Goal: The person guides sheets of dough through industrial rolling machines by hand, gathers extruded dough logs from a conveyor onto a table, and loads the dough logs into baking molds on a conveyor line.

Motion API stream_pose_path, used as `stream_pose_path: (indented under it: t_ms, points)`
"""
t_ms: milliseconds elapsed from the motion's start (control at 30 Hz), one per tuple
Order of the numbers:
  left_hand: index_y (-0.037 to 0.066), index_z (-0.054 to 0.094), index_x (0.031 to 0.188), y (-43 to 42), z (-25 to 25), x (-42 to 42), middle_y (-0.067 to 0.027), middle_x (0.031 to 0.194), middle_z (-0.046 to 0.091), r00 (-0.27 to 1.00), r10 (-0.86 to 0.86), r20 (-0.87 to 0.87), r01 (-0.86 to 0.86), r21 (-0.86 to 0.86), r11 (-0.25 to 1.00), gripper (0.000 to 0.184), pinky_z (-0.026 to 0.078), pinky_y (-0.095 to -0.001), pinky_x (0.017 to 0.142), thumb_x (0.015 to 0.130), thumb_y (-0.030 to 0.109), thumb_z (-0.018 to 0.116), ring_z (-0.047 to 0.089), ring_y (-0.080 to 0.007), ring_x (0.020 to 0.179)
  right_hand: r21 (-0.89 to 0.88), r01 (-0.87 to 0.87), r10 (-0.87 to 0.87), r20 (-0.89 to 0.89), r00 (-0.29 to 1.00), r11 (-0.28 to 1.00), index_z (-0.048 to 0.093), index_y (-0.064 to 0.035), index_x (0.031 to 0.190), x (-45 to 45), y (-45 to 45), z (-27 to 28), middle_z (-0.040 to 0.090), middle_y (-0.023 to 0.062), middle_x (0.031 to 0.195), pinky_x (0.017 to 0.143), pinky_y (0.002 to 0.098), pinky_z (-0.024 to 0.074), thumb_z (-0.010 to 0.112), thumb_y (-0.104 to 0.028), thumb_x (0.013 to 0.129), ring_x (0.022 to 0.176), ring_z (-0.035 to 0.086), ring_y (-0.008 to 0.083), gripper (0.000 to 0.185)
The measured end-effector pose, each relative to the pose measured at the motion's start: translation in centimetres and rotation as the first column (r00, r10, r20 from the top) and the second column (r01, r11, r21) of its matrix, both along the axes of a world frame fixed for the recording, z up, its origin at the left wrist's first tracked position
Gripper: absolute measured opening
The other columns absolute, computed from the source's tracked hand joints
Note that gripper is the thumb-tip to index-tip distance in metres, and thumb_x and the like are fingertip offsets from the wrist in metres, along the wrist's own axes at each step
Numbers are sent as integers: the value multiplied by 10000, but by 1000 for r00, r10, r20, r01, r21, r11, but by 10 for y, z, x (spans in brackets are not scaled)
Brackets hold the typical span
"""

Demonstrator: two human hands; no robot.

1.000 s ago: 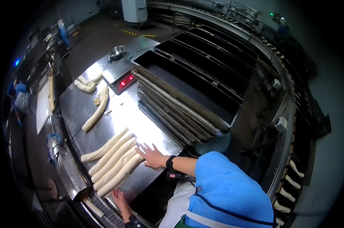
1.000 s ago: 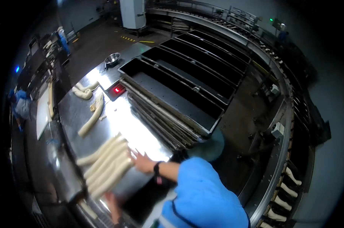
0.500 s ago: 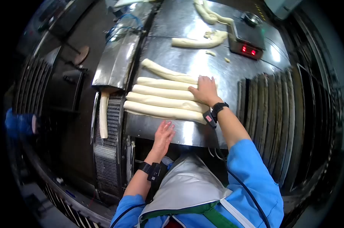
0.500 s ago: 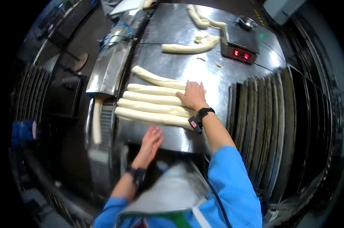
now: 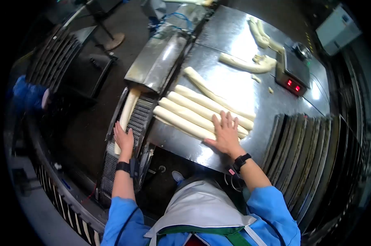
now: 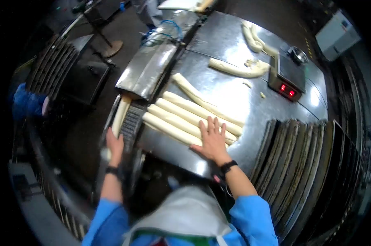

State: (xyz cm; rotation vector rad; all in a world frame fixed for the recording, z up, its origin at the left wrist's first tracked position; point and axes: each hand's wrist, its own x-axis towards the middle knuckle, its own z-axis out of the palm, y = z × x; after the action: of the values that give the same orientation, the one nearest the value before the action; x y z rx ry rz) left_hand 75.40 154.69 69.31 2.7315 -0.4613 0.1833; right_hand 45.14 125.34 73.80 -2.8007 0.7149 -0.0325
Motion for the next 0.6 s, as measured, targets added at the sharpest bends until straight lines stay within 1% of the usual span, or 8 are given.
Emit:
stream_pose_path:
  t_ms: [67,200,267,433,500,533,567,600]
  points:
    - [-7,465,1273,27,-3,14,-232,1207,553,944,52,-325,-61,-15,998,527,433,-455,946,800,135,646,525,-383,1137,55,5,-3,-44,999,998,289,-87,1450,3,-4,8,203,266,1495,1109,602,64,597,-664,740,1383,155,460,966]
    - [-5,501,1230,31,6,-2,-224,1133,584,977,123,-176,-119,29,992,427,457,-474,885,818,103,530,564,-383,1047,45,-3,10,-148,989,999,264,-65,1463,8,-5,10,155,276,1509,1122,581,26,601,-655,738,1398,108,449,994]
    - [4,467,1269,26,9,-7,-191,1153,560,977,106,-186,-81,141,987,457,451,-476,895,834,121,541,570,-365,1030,-35,-20,13,-189,982,999,229,-38,1467,10,-6,0,122,284,1516,1127,569,25,568,-659,753,1417,69,427,1005]
    - [4,415,1273,53,31,-7,-189,1101,579,987,55,-152,-40,101,994,531,467,-486,868,824,214,605,585,-378,1003,-13,-38,34,-216,976,999,227,-49,1466,0,10,3,118,293,1513,1107,607,55,658,-619,701,1410,66,452,1047]
    - [-6,409,1259,63,41,-10,-214,1068,605,902,76,-426,-66,38,997,568,484,-498,833,801,240,635,607,-384,984,-307,-100,-4,-321,947,947,323,-109,1442,-10,3,-12,322,170,1481,1091,564,233,536,-548,857,1366,260,411,762]
    - [-17,398,1258,67,29,-6,-232,1012,634,863,84,-498,-147,-89,985,599,496,-507,798,794,271,645,630,-401,937,-72,49,-67,-274,959,996,236,-61,1464,-7,-3,-27,121,300,1508,1091,631,97,699,-578,682,1398,94,472,1046]
    - [-30,465,1183,71,-8,-3,-243,964,642,887,69,-457,-186,-217,958,518,513,-469,723,817,297,630,657,-360,884,-2,87,-85,-184,979,996,314,-23,1416,-4,9,-13,207,311,1477,1094,621,138,820,-312,637,1376,162,483,973]
    - [-35,535,1083,73,31,-16,-183,852,643,786,-149,-600,-208,-484,850,437,505,-420,622,845,327,597,654,-290,754,45,-34,41,-157,987,998,367,-21,1380,-10,5,-15,281,295,1449,1090,601,189,793,-304,672,1348,225,483,873]
